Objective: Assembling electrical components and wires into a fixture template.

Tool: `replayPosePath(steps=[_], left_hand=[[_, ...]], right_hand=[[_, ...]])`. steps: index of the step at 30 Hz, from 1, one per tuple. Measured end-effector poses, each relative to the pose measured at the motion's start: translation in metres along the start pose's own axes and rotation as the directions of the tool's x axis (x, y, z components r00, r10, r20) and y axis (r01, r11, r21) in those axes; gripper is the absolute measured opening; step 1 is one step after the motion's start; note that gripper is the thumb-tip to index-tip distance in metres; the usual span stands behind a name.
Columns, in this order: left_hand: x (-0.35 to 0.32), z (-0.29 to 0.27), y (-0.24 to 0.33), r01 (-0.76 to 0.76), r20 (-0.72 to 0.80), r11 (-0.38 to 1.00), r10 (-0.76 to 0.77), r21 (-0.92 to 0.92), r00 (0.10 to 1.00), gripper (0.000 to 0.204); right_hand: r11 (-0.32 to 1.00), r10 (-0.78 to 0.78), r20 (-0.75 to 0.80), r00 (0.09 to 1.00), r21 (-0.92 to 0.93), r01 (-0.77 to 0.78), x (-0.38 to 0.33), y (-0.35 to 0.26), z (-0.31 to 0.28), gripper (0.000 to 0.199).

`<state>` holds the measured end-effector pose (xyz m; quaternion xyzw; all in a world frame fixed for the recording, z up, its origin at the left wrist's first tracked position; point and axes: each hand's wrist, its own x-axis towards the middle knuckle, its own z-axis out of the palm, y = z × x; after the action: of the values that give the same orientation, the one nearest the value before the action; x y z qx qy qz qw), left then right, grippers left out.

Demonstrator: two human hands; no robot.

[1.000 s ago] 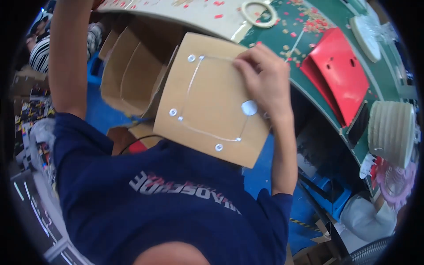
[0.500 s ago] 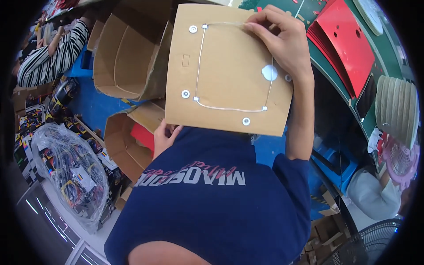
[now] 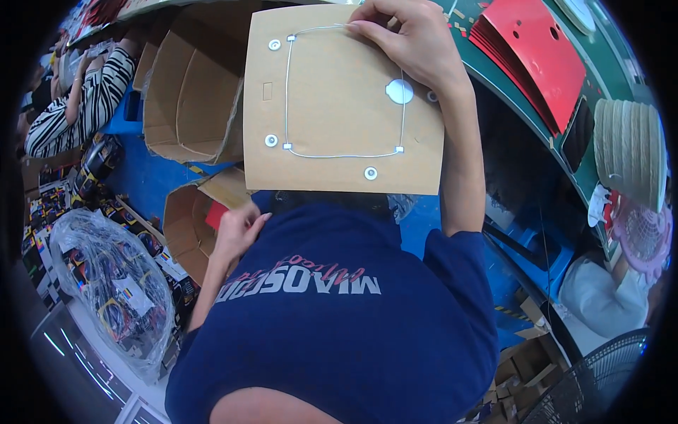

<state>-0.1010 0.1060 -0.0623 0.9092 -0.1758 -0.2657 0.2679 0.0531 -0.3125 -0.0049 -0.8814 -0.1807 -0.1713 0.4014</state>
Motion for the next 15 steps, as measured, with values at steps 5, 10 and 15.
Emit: replayPosePath(steps=[5, 10, 15], left_hand=[[0.052, 0.002, 0.014, -0.253, -0.051, 0.967, 0.254, 0.015, 0.966, 0.021], [0.063, 0.024, -0.005, -0.311, -0.130, 0.920, 0.288, -0.237, 0.949, 0.018], [0.034, 0.011, -0.008, -0.218, -0.068, 0.971, 0.213, -0.093, 0.975, 0.017]], right_hand=[[0.979, 0.187, 0.001, 0.982, 0.084, -0.186, 0.014, -0.043, -0.001, 0.011], [0.989, 0.127, -0.037, 0.991, 0.080, -0.124, 0.012, -0.046, 0.003, 0.012], [0.984, 0.151, -0.016, 0.988, 0.102, -0.148, 0.011, -0.043, 0.001, 0.011]])
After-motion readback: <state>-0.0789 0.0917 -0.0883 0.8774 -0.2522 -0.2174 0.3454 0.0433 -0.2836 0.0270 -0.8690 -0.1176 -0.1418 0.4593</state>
